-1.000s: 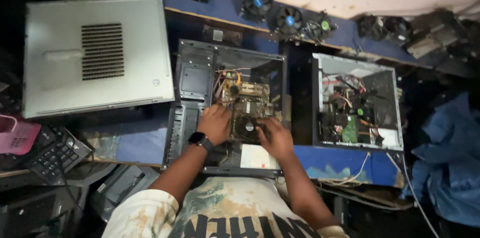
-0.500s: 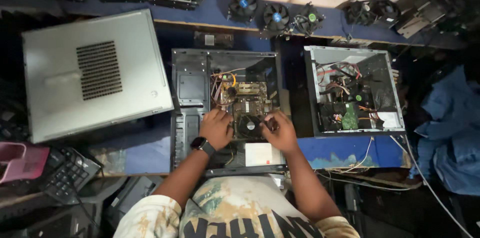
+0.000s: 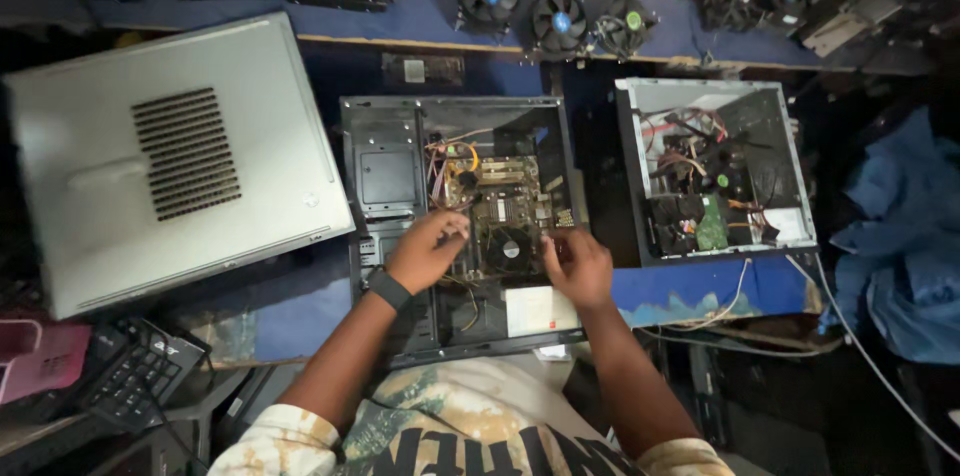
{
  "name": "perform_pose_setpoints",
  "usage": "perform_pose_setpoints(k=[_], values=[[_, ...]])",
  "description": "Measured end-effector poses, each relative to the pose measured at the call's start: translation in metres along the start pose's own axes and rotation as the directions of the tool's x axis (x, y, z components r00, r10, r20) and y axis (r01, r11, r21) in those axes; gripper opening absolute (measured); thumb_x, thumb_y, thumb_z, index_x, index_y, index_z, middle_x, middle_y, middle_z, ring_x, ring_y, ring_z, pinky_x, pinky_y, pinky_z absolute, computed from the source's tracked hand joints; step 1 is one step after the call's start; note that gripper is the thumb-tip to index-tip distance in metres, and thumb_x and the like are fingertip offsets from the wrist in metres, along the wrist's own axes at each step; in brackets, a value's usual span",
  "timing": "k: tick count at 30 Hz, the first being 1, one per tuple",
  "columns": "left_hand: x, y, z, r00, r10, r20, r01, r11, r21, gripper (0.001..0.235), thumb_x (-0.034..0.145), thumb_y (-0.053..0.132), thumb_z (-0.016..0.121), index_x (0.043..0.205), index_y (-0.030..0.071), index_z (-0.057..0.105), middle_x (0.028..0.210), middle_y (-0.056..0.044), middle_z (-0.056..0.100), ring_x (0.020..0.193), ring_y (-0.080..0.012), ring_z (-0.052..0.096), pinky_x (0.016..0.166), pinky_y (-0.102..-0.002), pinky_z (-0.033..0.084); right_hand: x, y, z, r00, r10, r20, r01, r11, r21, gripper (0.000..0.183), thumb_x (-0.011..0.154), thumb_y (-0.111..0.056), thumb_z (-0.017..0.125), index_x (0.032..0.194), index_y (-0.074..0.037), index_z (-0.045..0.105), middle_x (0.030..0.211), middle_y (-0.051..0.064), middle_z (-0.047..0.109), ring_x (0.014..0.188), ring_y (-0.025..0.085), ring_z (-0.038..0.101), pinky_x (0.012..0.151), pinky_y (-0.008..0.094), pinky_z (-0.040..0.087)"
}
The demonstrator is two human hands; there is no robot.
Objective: The person removes a CPU cooler from an open desktop computer case and cleans it using a toothbrush and a large paintbrush. The person scrubs the fan and heatsink fins, then brushes away dust from the cooler and the interior of the case.
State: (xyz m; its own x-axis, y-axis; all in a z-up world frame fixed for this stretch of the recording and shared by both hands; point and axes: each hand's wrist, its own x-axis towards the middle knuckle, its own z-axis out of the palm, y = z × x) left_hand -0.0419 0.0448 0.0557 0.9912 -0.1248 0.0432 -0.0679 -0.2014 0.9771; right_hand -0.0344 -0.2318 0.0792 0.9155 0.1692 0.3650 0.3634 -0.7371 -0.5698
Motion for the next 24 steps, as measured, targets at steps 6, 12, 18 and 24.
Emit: perform_pose_setpoints(k=[6, 12, 18, 24], values=[[0.014, 0.003, 0.002, 0.959, 0.284, -0.009, -0.254, 0.871, 0.42, 0.021, 0.088, 0.018, 0.07, 0.107, 0.009, 0.068, 0.105, -0.012, 0.071, 0.101, -0.0339, 0.065, 0.085, -0.046, 0.053, 0.008, 0.002, 0.0, 0.997, -0.074, -0.008, 0.073, 0.996, -0.06, 0.012, 0.089, -0.016, 0.078, 0.088, -0.008, 0.069, 0.079, 0.01, 0.07, 0.066, 0.027, 0.069, 0.058, 0.038, 0.055], [0.048, -0.014, 0.016, 0.921, 0.358, 0.156, -0.35, 0.579, 0.736, 0.029, 0.075, 0.026, 0.07, 0.103, 0.016, 0.073, 0.108, -0.01, 0.072, 0.107, -0.0345, 0.062, 0.102, -0.051, 0.042, 0.015, -0.008, -0.004, 0.99, -0.057, 0.132, 0.062, 0.997, -0.036, 0.013, 0.087, -0.019, 0.08, 0.082, -0.009, 0.072, 0.075, 0.009, 0.07, 0.062, 0.025, 0.069, 0.055, 0.036, 0.054], [0.064, -0.027, 0.023, 0.941, -0.051, 0.334, -0.299, 0.334, 0.894, 0.044, 0.074, 0.033, 0.071, 0.111, 0.009, 0.073, 0.116, -0.008, 0.071, 0.117, -0.0259, 0.06, 0.109, -0.042, 0.036, 0.022, -0.013, -0.007, 0.992, -0.059, 0.112, 0.058, 0.998, 0.019, 0.015, 0.088, -0.018, 0.079, 0.084, -0.006, 0.071, 0.077, 0.011, 0.07, 0.062, 0.025, 0.069, 0.055, 0.035, 0.054], [0.06, -0.054, 0.033, 0.918, -0.076, 0.39, -0.358, 0.272, 0.893, 0.021, 0.084, 0.024, 0.061, 0.091, 0.014, 0.079, 0.096, -0.005, 0.075, 0.103, -0.0256, 0.067, 0.101, -0.047, 0.039, 0.022, -0.013, -0.009, 0.987, 0.016, 0.159, -0.02, 0.999, 0.025, 0.017, 0.087, -0.019, 0.078, 0.081, -0.006, 0.07, 0.075, 0.009, 0.069, 0.06, 0.024, 0.069, 0.055, 0.036, 0.054]])
